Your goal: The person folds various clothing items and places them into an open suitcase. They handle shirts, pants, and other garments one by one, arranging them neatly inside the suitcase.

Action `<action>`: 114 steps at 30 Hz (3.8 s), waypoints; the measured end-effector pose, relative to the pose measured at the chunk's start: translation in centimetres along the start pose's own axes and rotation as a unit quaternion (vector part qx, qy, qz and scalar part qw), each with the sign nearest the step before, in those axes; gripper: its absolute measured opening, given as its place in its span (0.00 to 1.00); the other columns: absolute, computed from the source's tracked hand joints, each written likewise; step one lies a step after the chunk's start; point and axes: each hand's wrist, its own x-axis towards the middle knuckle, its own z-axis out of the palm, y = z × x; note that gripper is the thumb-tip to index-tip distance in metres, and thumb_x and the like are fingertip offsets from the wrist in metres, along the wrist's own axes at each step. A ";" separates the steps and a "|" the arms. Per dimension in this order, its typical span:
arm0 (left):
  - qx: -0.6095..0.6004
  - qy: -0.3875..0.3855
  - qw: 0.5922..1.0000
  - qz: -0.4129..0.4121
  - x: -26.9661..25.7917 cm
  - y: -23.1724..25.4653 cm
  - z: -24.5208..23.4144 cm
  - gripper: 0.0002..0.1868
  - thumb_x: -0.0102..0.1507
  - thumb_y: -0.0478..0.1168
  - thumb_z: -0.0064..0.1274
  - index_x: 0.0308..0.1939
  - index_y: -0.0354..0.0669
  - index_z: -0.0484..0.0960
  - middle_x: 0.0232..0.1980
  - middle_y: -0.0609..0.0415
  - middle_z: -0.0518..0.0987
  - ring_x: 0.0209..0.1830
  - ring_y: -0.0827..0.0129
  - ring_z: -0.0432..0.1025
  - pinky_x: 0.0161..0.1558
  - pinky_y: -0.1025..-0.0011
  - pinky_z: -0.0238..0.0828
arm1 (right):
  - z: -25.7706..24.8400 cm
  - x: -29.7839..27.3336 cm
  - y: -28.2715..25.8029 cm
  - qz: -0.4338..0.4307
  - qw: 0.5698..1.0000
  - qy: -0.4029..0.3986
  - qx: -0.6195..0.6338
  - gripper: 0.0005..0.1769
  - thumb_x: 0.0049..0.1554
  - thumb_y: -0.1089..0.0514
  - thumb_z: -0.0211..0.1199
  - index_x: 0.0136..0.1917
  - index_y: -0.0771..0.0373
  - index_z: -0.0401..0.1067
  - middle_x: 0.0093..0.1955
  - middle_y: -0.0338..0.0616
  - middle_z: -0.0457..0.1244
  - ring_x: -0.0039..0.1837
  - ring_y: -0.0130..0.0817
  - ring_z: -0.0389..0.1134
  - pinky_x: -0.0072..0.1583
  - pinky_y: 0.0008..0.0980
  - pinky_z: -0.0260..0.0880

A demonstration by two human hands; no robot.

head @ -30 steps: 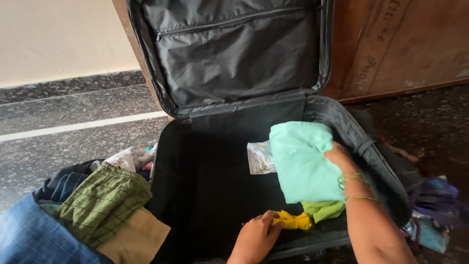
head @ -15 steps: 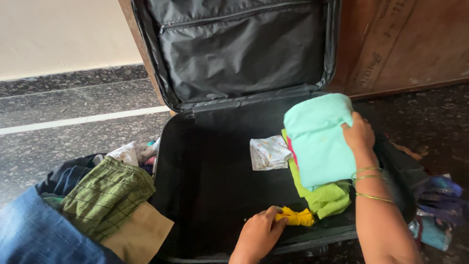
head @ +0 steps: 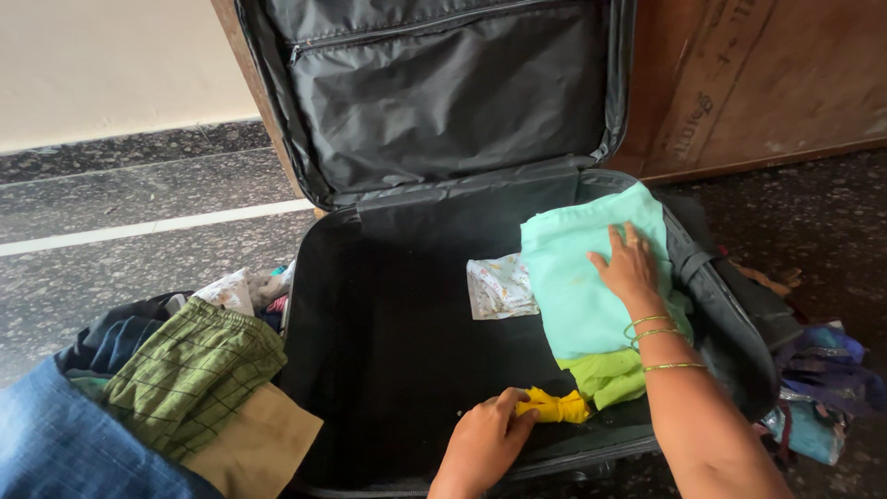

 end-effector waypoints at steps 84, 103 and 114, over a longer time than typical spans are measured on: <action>0.000 0.038 0.998 0.052 -0.3 -0.3 0.0 0.17 0.65 0.46 0.55 0.51 0.38 0.80 0.35 0.42 0.82 0.33 0.48 0.77 0.35 0.55 0.73 | -6.7 -0.9 -11.8 -0.131 0.953 0.275 0.008 0.15 0.55 0.65 0.65 0.54 0.55 0.83 0.63 0.44 0.65 0.59 0.50 0.63 0.59 0.43 0.69; 0.003 0.006 1.000 0.021 -0.2 0.3 -0.3 0.18 0.67 0.47 0.53 0.53 0.37 0.79 0.36 0.43 0.83 0.32 0.52 0.79 0.35 0.59 0.74 | 0.4 1.6 -0.5 0.075 0.973 -0.215 -0.028 0.56 0.44 0.31 0.72 0.75 0.65 0.66 0.73 0.61 0.63 0.73 0.54 0.66 0.71 0.44 0.66; 0.006 0.038 0.997 0.068 -0.4 -0.3 0.0 0.15 0.66 0.46 0.54 0.49 0.37 0.79 0.36 0.41 0.83 0.34 0.47 0.77 0.35 0.55 0.73 | 4.2 -1.0 2.7 0.080 0.893 -0.435 -0.088 0.64 0.40 0.25 0.76 0.78 0.63 0.60 0.80 0.59 0.52 0.81 0.54 0.52 0.77 0.43 0.53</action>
